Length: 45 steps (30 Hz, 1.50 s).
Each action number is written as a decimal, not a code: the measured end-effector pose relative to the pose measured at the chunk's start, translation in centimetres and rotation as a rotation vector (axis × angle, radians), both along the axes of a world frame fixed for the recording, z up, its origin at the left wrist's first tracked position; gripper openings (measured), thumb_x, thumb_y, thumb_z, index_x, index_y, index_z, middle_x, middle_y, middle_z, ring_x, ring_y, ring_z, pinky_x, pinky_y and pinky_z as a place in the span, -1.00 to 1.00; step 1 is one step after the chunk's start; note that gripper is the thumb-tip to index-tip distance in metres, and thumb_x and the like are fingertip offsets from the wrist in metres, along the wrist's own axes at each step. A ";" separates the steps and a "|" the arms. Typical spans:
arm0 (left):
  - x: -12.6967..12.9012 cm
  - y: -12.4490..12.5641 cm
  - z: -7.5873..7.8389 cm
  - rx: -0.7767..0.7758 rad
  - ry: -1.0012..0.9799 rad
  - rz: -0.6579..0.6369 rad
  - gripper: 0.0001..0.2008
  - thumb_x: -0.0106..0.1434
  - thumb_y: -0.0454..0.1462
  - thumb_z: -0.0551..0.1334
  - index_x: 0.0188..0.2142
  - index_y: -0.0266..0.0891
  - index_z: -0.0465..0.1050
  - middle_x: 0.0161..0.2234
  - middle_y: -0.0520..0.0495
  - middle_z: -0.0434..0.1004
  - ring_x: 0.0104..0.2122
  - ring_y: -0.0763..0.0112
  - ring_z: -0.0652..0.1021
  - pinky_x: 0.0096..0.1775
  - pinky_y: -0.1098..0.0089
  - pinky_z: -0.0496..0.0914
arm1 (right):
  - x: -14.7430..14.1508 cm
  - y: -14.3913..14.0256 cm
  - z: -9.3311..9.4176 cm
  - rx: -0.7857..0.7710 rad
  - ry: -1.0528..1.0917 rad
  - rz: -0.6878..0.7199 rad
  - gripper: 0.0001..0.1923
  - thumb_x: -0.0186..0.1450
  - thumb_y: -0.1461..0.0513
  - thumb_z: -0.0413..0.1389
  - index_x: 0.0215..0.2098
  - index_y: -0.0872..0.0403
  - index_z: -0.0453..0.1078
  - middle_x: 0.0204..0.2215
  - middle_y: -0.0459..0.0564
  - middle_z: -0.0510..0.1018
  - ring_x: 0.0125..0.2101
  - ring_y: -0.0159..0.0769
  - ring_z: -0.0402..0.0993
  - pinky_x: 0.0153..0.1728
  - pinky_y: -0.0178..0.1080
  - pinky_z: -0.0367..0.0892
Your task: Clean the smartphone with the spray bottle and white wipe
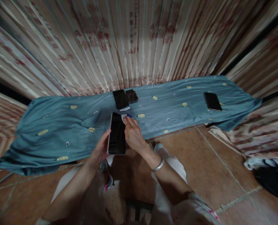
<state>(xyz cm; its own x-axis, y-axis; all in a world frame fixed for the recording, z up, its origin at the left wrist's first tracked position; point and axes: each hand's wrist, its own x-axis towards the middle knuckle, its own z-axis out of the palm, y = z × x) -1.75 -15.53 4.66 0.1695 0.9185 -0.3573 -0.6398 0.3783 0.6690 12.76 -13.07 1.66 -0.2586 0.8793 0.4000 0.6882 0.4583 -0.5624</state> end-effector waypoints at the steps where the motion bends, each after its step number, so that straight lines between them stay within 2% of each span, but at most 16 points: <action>1: 0.1 0.0 0.0 0.001 -0.004 -0.006 -0.78 0.10 -0.28 0.34 -0.22 -0.26 0.58 -0.14 -0.09 0.65 0.04 0.14 0.54 0.09 0.29 0.38 | 0.0 0.0 0.1 0.005 0.002 -0.004 -0.46 0.35 0.37 -0.18 0.27 0.27 0.21 0.20 0.31 0.35 0.23 -0.02 0.24 0.21 0.17 0.21; 5: 0.2 -0.3 0.1 -0.027 -0.013 -0.040 -0.84 0.11 -0.28 0.32 -0.27 -0.24 0.57 -0.19 -0.07 0.66 0.01 0.15 0.56 0.06 0.27 0.42 | 0.2 0.2 0.4 0.028 -0.004 -0.012 -0.46 0.35 0.37 -0.18 0.28 0.23 0.21 0.18 0.27 0.38 0.19 -0.03 0.27 0.19 0.16 0.23; 9: 0.4 -0.5 0.0 -0.058 -0.007 -0.062 -0.86 0.14 -0.30 0.29 -0.29 -0.25 0.56 -0.23 -0.08 0.66 -0.04 0.16 0.58 0.02 0.26 0.44 | 0.3 0.1 0.7 0.048 -0.029 -0.010 -0.47 0.35 0.37 -0.19 0.24 0.32 0.24 0.18 0.32 0.38 0.19 -0.02 0.26 0.20 0.11 0.23; 15: 1.0 -0.6 -0.1 -0.110 0.004 -0.058 -0.85 0.16 -0.29 0.28 -0.27 -0.24 0.58 -0.33 -0.02 0.66 -0.25 0.28 0.64 -0.12 0.37 0.48 | 0.1 -0.2 1.2 0.078 -0.005 -0.009 -0.46 0.35 0.37 -0.19 0.27 0.26 0.22 0.19 0.28 0.36 0.18 -0.03 0.26 0.19 0.13 0.24; 18: 1.1 -0.6 -0.1 -0.145 0.004 -0.053 -0.85 0.18 -0.29 0.27 -0.26 -0.24 0.59 -0.35 -0.01 0.66 -0.28 0.32 0.64 -0.13 0.39 0.47 | 0.0 -0.3 1.5 0.066 0.003 0.007 -0.46 0.35 0.37 -0.19 0.28 0.28 0.20 0.20 0.30 0.34 0.19 -0.02 0.24 0.20 0.13 0.22; 23: 1.1 -0.3 -0.3 -0.133 -0.024 -0.070 -0.78 0.16 -0.29 0.30 -0.18 -0.26 0.59 -0.21 -0.08 0.67 -0.06 0.19 0.60 0.03 0.30 0.42 | -0.1 -0.6 1.9 0.056 0.022 0.043 -0.44 0.36 0.36 -0.20 0.30 0.20 0.18 0.23 0.24 0.32 0.20 -0.04 0.22 0.20 0.14 0.22; 27: 0.9 -0.1 -0.6 -0.085 -0.043 -0.044 -0.74 0.15 -0.30 0.32 -0.14 -0.27 0.59 -0.10 -0.09 0.64 0.08 0.19 0.51 0.14 0.33 0.33 | -0.2 -1.0 2.0 0.052 0.035 0.068 -0.45 0.36 0.36 -0.18 0.30 0.17 0.20 0.22 0.21 0.34 0.19 -0.07 0.24 0.20 0.10 0.23; 31: 0.7 0.2 -0.8 -0.095 -0.049 -0.016 -0.73 0.18 -0.29 0.31 -0.10 -0.24 0.57 -0.04 -0.06 0.62 0.13 0.23 0.47 0.16 0.35 0.30 | -0.5 -1.5 2.0 0.063 0.043 0.110 -0.47 0.35 0.37 -0.18 0.26 0.23 0.25 0.19 0.25 0.37 0.16 -0.07 0.26 0.20 0.08 0.25; 34: 0.6 0.3 -1.0 -0.104 -0.066 -0.007 -0.75 0.22 -0.24 0.29 -0.11 -0.23 0.57 -0.04 -0.06 0.61 0.13 0.23 0.47 0.15 0.35 0.31 | -0.7 -1.8 1.9 0.065 0.061 0.127 -0.46 0.35 0.36 -0.16 0.27 0.17 0.25 0.18 0.21 0.39 0.15 -0.08 0.29 0.18 0.10 0.27; 39: 0.5 0.7 -1.7 -0.202 -0.038 0.028 -0.74 0.27 -0.14 0.24 -0.18 -0.25 0.58 -0.19 -0.08 0.65 -0.01 0.26 0.56 0.06 0.36 0.37 | -0.9 -2.3 1.7 0.053 0.060 0.174 -0.46 0.34 0.35 -0.14 0.28 0.13 0.24 0.16 0.19 0.41 0.14 -0.07 0.29 0.16 0.11 0.30; 42: 0.4 0.9 -2.0 -0.223 -0.033 0.055 -0.74 0.29 -0.12 0.22 -0.24 -0.25 0.58 -0.34 -0.03 0.63 -0.24 0.36 0.60 -0.10 0.41 0.43 | -1.1 -2.7 1.8 0.055 0.064 0.198 -0.45 0.33 0.36 -0.12 0.28 0.09 0.24 0.16 0.14 0.42 0.14 -0.09 0.29 0.16 0.09 0.30; 45: 0.3 1.0 -1.7 -0.234 -0.060 0.083 -0.73 0.31 -0.14 0.19 -0.35 -0.26 0.55 -0.45 0.03 0.59 -0.45 0.48 0.55 -0.28 0.48 0.43 | -1.2 -3.1 2.0 0.066 0.080 0.212 -0.47 0.34 0.36 -0.13 0.26 0.07 0.25 0.15 0.12 0.43 0.12 -0.12 0.31 0.15 0.07 0.32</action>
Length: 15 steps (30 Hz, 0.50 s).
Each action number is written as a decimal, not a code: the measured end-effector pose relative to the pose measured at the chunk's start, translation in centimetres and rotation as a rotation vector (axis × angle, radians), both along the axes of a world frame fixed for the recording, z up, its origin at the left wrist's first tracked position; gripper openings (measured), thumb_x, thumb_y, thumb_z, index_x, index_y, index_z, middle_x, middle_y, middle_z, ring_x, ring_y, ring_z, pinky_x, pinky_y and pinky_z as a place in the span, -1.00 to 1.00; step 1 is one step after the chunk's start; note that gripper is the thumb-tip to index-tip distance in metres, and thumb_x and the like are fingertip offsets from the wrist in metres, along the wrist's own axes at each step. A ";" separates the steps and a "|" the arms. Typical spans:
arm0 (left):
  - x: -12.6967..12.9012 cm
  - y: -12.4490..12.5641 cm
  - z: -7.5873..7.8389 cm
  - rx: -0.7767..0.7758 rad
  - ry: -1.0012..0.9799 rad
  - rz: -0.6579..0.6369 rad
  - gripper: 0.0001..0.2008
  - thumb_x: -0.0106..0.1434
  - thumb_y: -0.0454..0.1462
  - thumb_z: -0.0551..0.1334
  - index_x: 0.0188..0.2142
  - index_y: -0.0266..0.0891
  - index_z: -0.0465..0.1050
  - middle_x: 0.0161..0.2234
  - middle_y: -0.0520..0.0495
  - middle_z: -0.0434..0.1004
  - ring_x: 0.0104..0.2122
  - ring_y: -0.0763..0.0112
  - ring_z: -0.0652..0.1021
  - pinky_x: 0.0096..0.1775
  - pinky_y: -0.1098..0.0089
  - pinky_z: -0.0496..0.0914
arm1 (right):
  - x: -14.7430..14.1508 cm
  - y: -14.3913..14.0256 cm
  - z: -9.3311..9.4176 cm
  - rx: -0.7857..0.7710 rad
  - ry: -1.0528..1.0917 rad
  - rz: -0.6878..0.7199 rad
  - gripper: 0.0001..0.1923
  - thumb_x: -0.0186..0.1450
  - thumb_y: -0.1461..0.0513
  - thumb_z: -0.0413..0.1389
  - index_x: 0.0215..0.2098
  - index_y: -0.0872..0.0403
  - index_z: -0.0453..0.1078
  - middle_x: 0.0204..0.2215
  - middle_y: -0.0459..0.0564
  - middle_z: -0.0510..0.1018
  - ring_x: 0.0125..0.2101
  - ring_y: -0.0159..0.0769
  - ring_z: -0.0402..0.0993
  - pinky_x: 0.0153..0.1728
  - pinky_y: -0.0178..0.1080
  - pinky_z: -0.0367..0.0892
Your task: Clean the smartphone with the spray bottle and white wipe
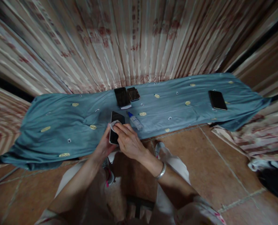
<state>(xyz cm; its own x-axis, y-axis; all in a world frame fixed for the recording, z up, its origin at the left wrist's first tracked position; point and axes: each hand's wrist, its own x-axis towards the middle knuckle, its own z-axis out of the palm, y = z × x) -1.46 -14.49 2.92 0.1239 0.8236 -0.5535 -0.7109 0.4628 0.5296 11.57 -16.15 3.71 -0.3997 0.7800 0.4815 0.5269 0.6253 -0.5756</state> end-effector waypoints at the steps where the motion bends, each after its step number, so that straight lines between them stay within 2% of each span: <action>1: 0.0 0.1 0.1 -0.005 -0.007 0.008 -0.72 0.32 -0.14 0.17 -0.38 -0.26 0.54 -0.47 0.03 0.58 -0.48 0.51 0.53 -0.32 0.50 0.42 | 0.0 -0.1 0.1 0.006 0.006 0.007 -0.48 0.35 0.36 -0.14 0.25 0.10 0.27 0.14 0.14 0.43 0.11 -0.12 0.32 0.14 0.05 0.33; 4: 0.0 0.3 0.5 -0.004 -0.020 0.007 -0.68 0.34 -0.15 0.15 -0.43 -0.28 0.53 -0.50 0.03 0.56 -0.51 0.53 0.50 -0.32 0.52 0.40 | 0.0 -0.4 0.4 0.019 0.022 0.038 -0.51 0.36 0.35 -0.14 0.23 0.15 0.29 0.13 0.17 0.44 0.09 -0.12 0.33 0.12 0.04 0.35; 11: -0.5 0.6 0.8 0.017 0.010 -0.024 -0.59 0.34 -0.08 0.15 -0.52 -0.29 0.48 -0.56 0.03 0.50 -0.56 0.53 0.46 -0.32 0.50 0.39 | 0.3 -1.0 0.8 0.075 0.017 0.070 -0.52 0.35 0.36 -0.13 0.20 0.09 0.32 0.12 0.10 0.47 0.09 -0.16 0.36 0.16 0.03 0.33; 15: -0.6 0.6 1.1 0.029 0.032 -0.032 -0.57 0.34 -0.06 0.14 -0.52 -0.30 0.48 -0.63 0.05 0.45 -0.63 0.54 0.42 -0.48 0.51 0.33 | 0.4 -1.3 1.0 0.096 0.051 0.098 -0.54 0.35 0.37 -0.10 0.17 0.12 0.34 0.08 0.14 0.49 0.07 -0.16 0.37 0.14 0.00 0.34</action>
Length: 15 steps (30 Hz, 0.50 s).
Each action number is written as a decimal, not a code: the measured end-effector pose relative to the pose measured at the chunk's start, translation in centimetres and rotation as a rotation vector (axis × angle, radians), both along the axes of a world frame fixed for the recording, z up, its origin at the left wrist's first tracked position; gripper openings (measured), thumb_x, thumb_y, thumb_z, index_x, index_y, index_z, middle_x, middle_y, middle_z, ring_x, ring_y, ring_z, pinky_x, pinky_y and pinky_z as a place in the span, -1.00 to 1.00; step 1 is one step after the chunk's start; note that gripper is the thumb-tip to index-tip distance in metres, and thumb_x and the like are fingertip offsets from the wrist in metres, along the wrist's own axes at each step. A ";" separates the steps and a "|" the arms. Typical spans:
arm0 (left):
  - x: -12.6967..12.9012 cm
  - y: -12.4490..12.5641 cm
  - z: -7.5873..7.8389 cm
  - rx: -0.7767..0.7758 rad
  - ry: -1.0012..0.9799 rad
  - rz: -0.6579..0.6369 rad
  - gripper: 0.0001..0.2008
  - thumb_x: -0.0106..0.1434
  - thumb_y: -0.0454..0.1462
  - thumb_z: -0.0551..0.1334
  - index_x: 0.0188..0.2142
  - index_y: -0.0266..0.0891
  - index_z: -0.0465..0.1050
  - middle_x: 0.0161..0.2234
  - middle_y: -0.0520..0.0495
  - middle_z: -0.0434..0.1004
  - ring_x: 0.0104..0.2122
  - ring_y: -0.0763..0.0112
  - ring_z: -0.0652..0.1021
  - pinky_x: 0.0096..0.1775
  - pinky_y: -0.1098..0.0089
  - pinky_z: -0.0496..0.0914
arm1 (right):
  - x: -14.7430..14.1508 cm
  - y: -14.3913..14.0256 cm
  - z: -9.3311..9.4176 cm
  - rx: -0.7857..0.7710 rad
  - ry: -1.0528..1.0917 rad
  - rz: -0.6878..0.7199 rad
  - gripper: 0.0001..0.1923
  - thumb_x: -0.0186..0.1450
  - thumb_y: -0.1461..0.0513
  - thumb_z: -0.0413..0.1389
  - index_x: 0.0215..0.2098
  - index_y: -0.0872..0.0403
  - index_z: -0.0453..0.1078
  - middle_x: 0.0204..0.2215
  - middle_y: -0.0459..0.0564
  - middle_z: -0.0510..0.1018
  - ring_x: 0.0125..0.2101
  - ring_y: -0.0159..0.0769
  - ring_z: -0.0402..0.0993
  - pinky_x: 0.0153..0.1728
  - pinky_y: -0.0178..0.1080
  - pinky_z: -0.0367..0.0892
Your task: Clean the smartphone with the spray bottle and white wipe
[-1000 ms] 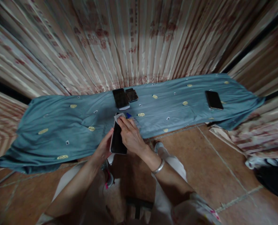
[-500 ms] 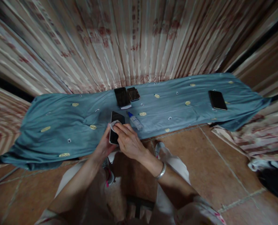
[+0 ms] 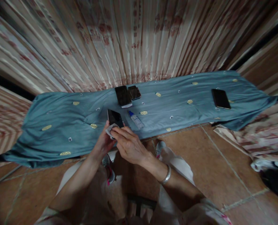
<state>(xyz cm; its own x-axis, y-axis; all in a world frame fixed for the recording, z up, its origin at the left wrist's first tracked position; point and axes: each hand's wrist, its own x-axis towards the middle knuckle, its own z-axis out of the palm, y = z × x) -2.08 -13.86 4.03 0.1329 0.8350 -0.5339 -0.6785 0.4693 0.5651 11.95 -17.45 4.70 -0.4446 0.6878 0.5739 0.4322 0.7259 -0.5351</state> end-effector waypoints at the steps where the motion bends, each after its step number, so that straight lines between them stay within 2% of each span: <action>1: 0.0 0.0 0.1 -0.002 0.006 -0.004 -0.57 0.35 -0.06 0.13 -0.51 -0.30 0.48 -0.65 0.04 0.44 -0.64 0.54 0.41 -0.51 0.51 0.32 | 0.0 0.0 0.0 0.009 0.014 0.007 -0.55 0.35 0.37 -0.10 0.17 0.13 0.34 0.08 0.15 0.50 0.07 -0.16 0.38 0.13 0.00 0.35; 5: -0.1 0.1 0.3 -0.007 0.026 0.030 -0.60 0.38 -0.08 0.09 -0.43 -0.29 0.50 -0.64 0.05 0.46 -0.64 0.53 0.44 -0.51 0.52 0.34 | -0.1 0.0 -0.1 0.059 0.054 0.019 -0.55 0.34 0.40 -0.10 0.15 0.13 0.34 0.04 0.15 0.52 0.02 -0.16 0.41 0.06 -0.01 0.41; 9: -0.3 0.2 0.2 0.035 0.038 0.108 -0.73 0.35 -0.12 0.15 -0.29 -0.22 0.53 -0.49 0.06 0.58 -0.53 0.53 0.54 -0.38 0.54 0.40 | -0.1 0.0 -0.2 0.075 0.049 0.021 -0.56 0.33 0.40 -0.09 0.14 0.14 0.35 0.03 0.15 0.53 0.02 -0.18 0.42 0.03 -0.06 0.44; 12: -0.5 0.3 0.1 0.047 0.044 0.095 -0.70 0.36 -0.10 0.12 -0.24 -0.22 0.55 -0.43 0.02 0.62 -0.43 0.46 0.60 -0.31 0.49 0.44 | -0.1 0.1 -0.3 0.071 0.024 0.012 -0.54 0.33 0.41 -0.10 0.14 0.12 0.35 0.04 0.12 0.53 0.02 -0.18 0.43 0.03 -0.06 0.44; 15: -0.7 0.5 0.0 0.051 0.032 0.092 -0.62 0.39 -0.09 0.05 -0.25 -0.26 0.56 -0.45 -0.01 0.62 -0.44 0.42 0.60 -0.30 0.44 0.47 | -0.1 0.2 -0.4 0.081 0.000 -0.003 -0.53 0.31 0.42 -0.10 0.14 0.11 0.36 0.03 0.10 0.54 0.01 -0.18 0.44 0.03 -0.06 0.45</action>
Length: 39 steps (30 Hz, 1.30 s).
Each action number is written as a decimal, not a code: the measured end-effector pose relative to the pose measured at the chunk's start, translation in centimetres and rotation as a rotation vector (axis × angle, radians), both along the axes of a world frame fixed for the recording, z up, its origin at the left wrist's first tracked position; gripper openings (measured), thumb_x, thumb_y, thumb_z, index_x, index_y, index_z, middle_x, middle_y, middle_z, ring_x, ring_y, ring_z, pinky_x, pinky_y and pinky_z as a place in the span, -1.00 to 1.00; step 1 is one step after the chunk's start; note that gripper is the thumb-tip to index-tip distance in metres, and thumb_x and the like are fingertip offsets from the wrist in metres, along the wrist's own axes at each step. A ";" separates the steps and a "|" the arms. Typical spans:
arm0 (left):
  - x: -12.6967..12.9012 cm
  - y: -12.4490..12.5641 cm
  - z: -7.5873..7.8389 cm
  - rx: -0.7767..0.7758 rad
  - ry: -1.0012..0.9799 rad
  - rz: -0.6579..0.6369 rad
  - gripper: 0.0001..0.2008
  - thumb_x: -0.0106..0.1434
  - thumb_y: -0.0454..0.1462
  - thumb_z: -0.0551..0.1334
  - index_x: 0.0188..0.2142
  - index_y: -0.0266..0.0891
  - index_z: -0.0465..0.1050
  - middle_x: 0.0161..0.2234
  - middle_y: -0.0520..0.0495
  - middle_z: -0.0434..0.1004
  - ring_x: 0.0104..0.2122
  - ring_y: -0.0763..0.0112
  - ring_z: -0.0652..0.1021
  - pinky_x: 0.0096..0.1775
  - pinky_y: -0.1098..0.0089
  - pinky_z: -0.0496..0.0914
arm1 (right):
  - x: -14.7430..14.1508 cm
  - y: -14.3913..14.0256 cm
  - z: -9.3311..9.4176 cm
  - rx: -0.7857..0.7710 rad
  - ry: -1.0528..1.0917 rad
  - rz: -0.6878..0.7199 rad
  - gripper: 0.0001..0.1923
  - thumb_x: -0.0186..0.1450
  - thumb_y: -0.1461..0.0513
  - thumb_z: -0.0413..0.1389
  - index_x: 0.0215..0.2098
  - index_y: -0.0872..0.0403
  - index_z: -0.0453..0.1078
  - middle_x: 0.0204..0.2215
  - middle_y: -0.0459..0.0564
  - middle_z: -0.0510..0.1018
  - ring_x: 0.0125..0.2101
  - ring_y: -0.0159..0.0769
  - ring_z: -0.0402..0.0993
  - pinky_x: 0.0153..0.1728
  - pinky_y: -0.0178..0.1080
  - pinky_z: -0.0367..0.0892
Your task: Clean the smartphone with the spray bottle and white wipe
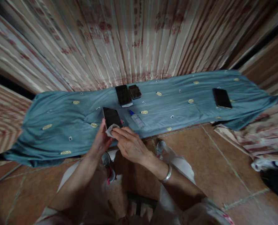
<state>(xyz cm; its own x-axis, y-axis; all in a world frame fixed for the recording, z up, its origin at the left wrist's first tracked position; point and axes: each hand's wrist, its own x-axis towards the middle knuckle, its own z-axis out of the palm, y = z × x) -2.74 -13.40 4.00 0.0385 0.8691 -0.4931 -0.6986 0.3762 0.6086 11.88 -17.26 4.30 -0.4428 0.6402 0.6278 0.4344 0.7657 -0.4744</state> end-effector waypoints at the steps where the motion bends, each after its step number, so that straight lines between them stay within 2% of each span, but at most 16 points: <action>1: -0.1 0.0 -0.1 0.004 -0.005 0.003 -0.60 0.40 -0.08 0.04 -0.26 -0.28 0.56 -0.45 -0.02 0.62 -0.45 0.43 0.60 -0.30 0.44 0.47 | 0.0 0.0 -0.1 0.002 -0.009 -0.006 -0.53 0.31 0.42 -0.10 0.13 0.11 0.36 0.03 0.10 0.54 0.01 -0.18 0.44 0.03 -0.06 0.45; 8: -0.3 0.1 0.2 0.016 -0.022 0.009 -0.47 0.44 -0.08 -0.10 -0.25 -0.39 0.54 -0.42 -0.12 0.63 -0.45 0.42 0.59 -0.35 0.46 0.47 | 0.1 0.3 -0.9 0.002 -0.045 -0.028 -0.53 0.31 0.42 -0.11 0.13 0.14 0.37 0.03 0.14 0.52 0.03 -0.17 0.42 0.04 -0.06 0.43; 14: -0.4 -0.1 0.4 -0.027 -0.066 0.064 -0.53 0.43 -0.11 -0.04 -0.30 -0.36 0.55 -0.49 -0.08 0.61 -0.52 0.44 0.57 -0.38 0.46 0.47 | 0.1 0.3 -1.3 -0.009 -0.086 -0.043 -0.53 0.33 0.40 -0.12 0.16 0.13 0.35 0.05 0.14 0.51 0.07 -0.15 0.40 0.07 -0.02 0.41; 20: -0.3 -0.4 0.4 -0.032 -0.077 0.073 -0.55 0.42 -0.15 -0.01 -0.37 -0.36 0.55 -0.49 -0.08 0.61 -0.53 0.44 0.56 -0.36 0.45 0.46 | 0.0 0.5 -1.6 0.021 -0.123 -0.055 -0.55 0.34 0.41 -0.12 0.14 0.23 0.36 0.05 0.22 0.50 0.07 -0.12 0.38 0.08 -0.02 0.40; 25: 0.1 -0.5 0.8 -0.046 -0.061 0.100 -0.53 0.43 -0.21 -0.06 -0.39 -0.36 0.55 -0.47 -0.08 0.62 -0.50 0.42 0.58 -0.26 0.43 0.47 | 0.0 0.7 -1.7 -0.006 -0.149 -0.077 -0.53 0.34 0.41 -0.12 0.16 0.19 0.35 0.07 0.19 0.49 0.07 -0.12 0.37 0.09 0.00 0.40; 32: 0.2 -0.9 0.3 -0.035 -0.068 0.039 -0.60 0.40 -0.19 0.01 -0.29 -0.39 0.57 -0.39 -0.13 0.65 -0.30 0.32 0.63 -0.02 0.35 0.43 | 0.4 1.4 -1.7 -0.036 -0.172 -0.120 -0.51 0.33 0.40 -0.12 0.18 0.17 0.34 0.10 0.17 0.47 0.08 -0.12 0.35 0.12 0.01 0.37; 39: 0.3 -1.3 0.2 -0.014 -0.115 -0.027 -0.62 0.41 -0.20 0.00 -0.16 -0.37 0.55 -0.29 -0.12 0.66 -0.25 0.34 0.63 0.01 0.35 0.42 | 1.0 2.2 -1.8 -0.087 -0.163 -0.167 -0.49 0.33 0.40 -0.14 0.21 0.18 0.31 0.14 0.19 0.43 0.11 -0.09 0.30 0.14 0.06 0.34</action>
